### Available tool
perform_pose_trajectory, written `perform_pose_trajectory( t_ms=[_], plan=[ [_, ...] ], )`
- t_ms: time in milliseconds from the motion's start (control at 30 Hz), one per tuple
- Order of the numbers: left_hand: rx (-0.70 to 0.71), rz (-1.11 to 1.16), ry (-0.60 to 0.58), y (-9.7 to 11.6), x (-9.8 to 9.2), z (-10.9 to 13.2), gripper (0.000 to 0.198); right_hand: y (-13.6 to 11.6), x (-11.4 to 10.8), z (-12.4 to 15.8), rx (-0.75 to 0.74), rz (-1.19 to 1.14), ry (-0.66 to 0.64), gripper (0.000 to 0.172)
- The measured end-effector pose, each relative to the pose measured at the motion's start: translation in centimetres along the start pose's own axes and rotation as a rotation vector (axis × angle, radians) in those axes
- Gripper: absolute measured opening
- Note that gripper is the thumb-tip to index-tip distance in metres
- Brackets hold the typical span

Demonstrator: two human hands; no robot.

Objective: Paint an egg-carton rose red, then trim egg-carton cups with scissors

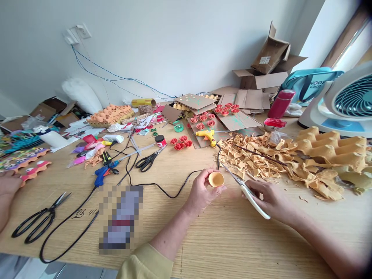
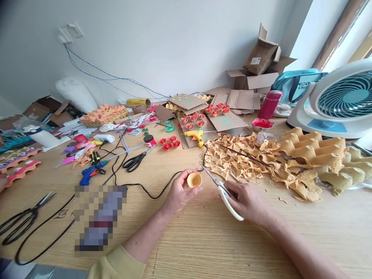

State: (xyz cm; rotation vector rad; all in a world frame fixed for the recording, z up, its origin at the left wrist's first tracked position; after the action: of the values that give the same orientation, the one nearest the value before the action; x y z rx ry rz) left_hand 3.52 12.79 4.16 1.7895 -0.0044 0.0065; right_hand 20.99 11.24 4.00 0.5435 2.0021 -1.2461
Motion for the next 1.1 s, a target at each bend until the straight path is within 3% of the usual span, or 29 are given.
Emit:
perform_pose_trajectory(
  t_ms=[267, 400, 567, 667, 933, 1100],
  plan=[
    [-0.217, 0.292, -0.16, -0.3, 2.2, 1.1, 0.054, 0.9, 4.2, 1.8, 0.366, -0.703, -0.33, 0.058],
    [-0.237, 0.315, -0.112, -1.1, 1.8, 0.9, 0.052, 1.7, 4.3, 1.7, 0.424, -0.818, -0.29, 0.059],
    [-0.068, 0.074, -0.041, -0.7, 0.8, 0.2, 0.041, 2.0, 2.6, 0.7, 0.423, -0.799, -0.128, 0.058],
    [0.014, -0.039, -0.021, 0.0, 0.6, 0.2, 0.04, 1.2, 1.8, 0.3, 0.382, -0.743, -0.103, 0.058],
    [0.01, -0.075, 0.045, -0.6, -0.3, -0.3, 0.049, 0.7, 1.0, 0.1, 0.294, -0.572, -0.084, 0.06],
    [0.001, -0.064, 0.072, -0.9, -1.0, -0.7, 0.047, 1.0, -0.3, 0.3, 0.176, -0.33, -0.011, 0.038]
  ],
)
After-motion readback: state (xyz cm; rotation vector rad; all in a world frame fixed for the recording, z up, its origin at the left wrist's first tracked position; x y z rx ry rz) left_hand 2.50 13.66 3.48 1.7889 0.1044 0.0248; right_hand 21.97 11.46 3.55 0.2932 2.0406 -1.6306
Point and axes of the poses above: each hand's wrist, its own z-axis away from the middle knuckle, its own x-axis out of the palm, y = z × x, the point moved 10 cm from there along -z, towards the middle knuckle, and after that the axes turned 10 degrees about y, right-handed, at the moved point
